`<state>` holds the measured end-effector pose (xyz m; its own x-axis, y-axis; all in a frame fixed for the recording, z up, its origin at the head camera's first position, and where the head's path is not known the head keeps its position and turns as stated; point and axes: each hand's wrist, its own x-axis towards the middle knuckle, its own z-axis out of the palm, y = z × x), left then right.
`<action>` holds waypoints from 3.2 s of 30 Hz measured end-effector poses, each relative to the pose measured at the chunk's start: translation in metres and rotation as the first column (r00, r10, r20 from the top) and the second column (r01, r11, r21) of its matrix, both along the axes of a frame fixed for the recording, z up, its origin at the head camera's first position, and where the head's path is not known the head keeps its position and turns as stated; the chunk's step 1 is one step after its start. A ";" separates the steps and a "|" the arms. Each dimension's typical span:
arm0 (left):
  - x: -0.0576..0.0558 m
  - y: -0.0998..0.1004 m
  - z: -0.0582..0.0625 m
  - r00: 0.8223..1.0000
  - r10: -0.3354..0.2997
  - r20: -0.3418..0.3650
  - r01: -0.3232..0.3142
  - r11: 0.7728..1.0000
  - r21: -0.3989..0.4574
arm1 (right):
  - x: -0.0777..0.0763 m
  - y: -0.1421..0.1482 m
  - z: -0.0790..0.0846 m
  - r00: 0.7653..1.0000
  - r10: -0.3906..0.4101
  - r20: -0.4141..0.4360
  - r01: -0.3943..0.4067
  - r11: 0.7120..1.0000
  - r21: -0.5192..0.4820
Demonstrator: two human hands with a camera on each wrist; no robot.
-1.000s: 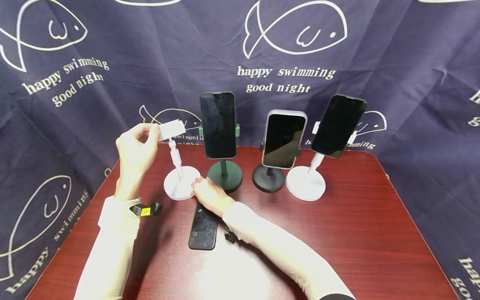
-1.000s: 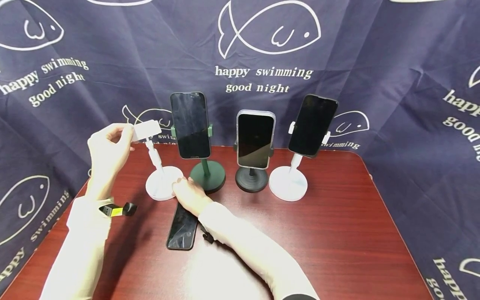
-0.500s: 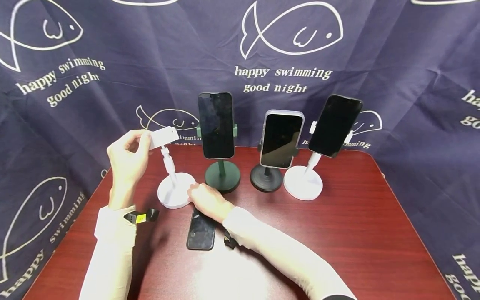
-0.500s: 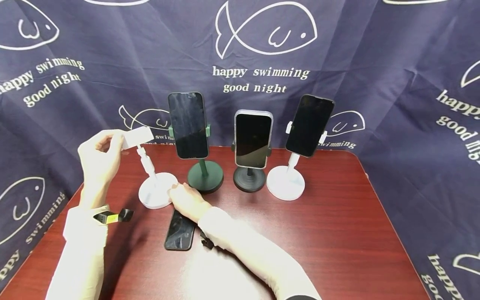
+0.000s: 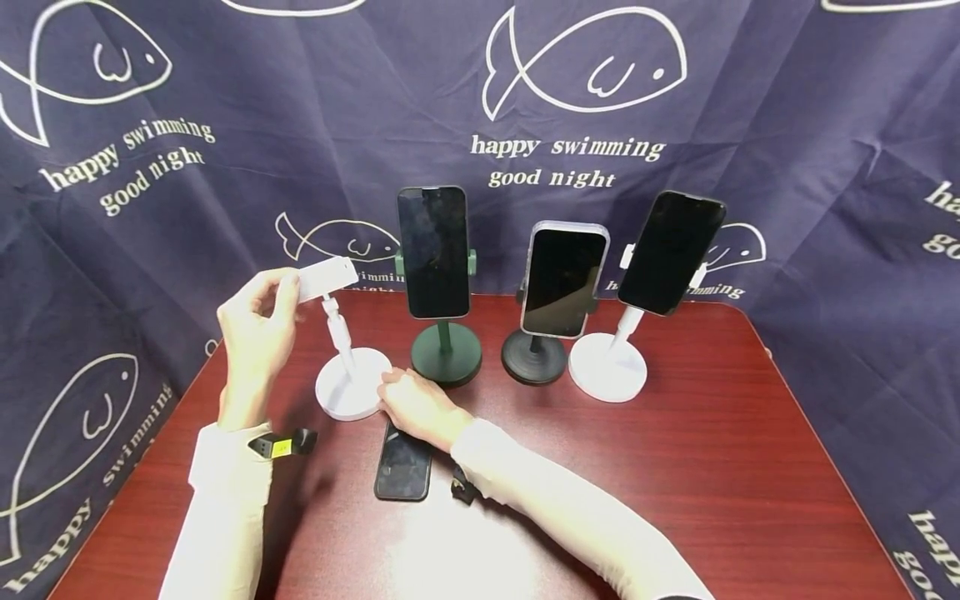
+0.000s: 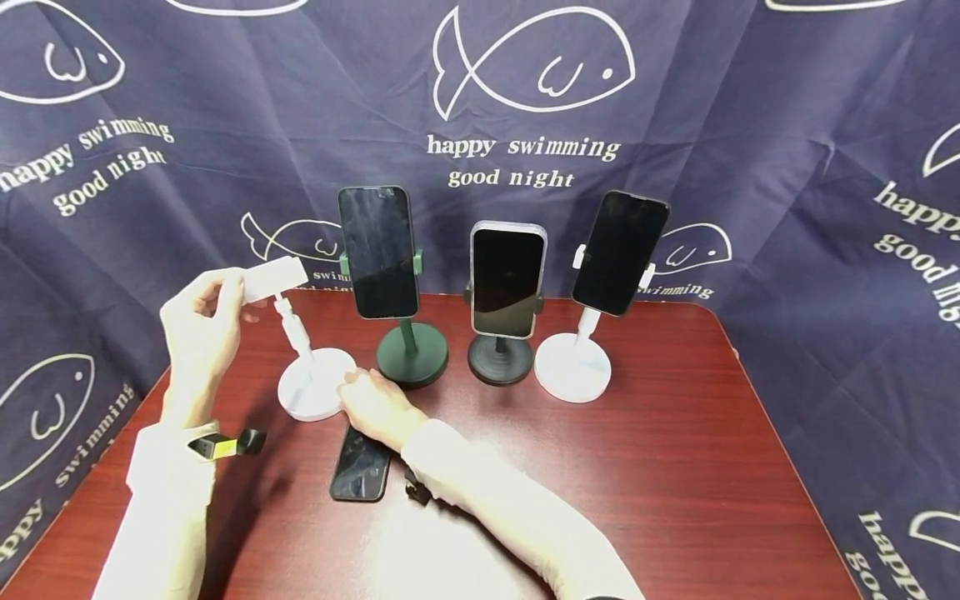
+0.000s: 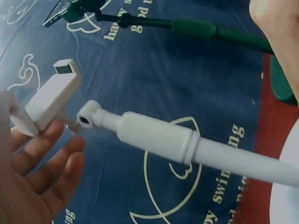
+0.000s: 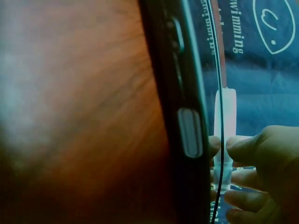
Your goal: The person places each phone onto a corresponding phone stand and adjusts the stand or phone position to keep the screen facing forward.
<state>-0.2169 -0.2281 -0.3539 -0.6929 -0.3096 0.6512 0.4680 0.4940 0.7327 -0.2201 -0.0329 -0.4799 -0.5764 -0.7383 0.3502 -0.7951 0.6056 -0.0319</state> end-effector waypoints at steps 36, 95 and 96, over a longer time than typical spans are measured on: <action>0.004 -0.012 -0.112 0.848 -0.282 0.448 0.469 0.794 -0.388 | 0.069 0.078 -0.004 0.968 0.041 0.246 0.018 0.972 -0.234; 0.002 0.078 -0.112 0.777 -0.126 0.617 0.572 0.553 -0.606 | 0.115 0.064 -0.014 0.894 -0.178 0.411 0.269 0.947 -0.174; 0.002 0.078 -0.112 0.786 -0.115 0.607 0.560 0.548 -0.621 | 0.116 0.064 -0.014 0.897 -0.181 0.402 0.267 0.949 -0.168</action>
<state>-0.2145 -0.1496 -0.4661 -0.8884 0.4494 0.0942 0.4529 0.8240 0.3404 -0.1043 0.0311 -0.4939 -0.8374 -0.5055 0.2077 -0.5406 0.7107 -0.4502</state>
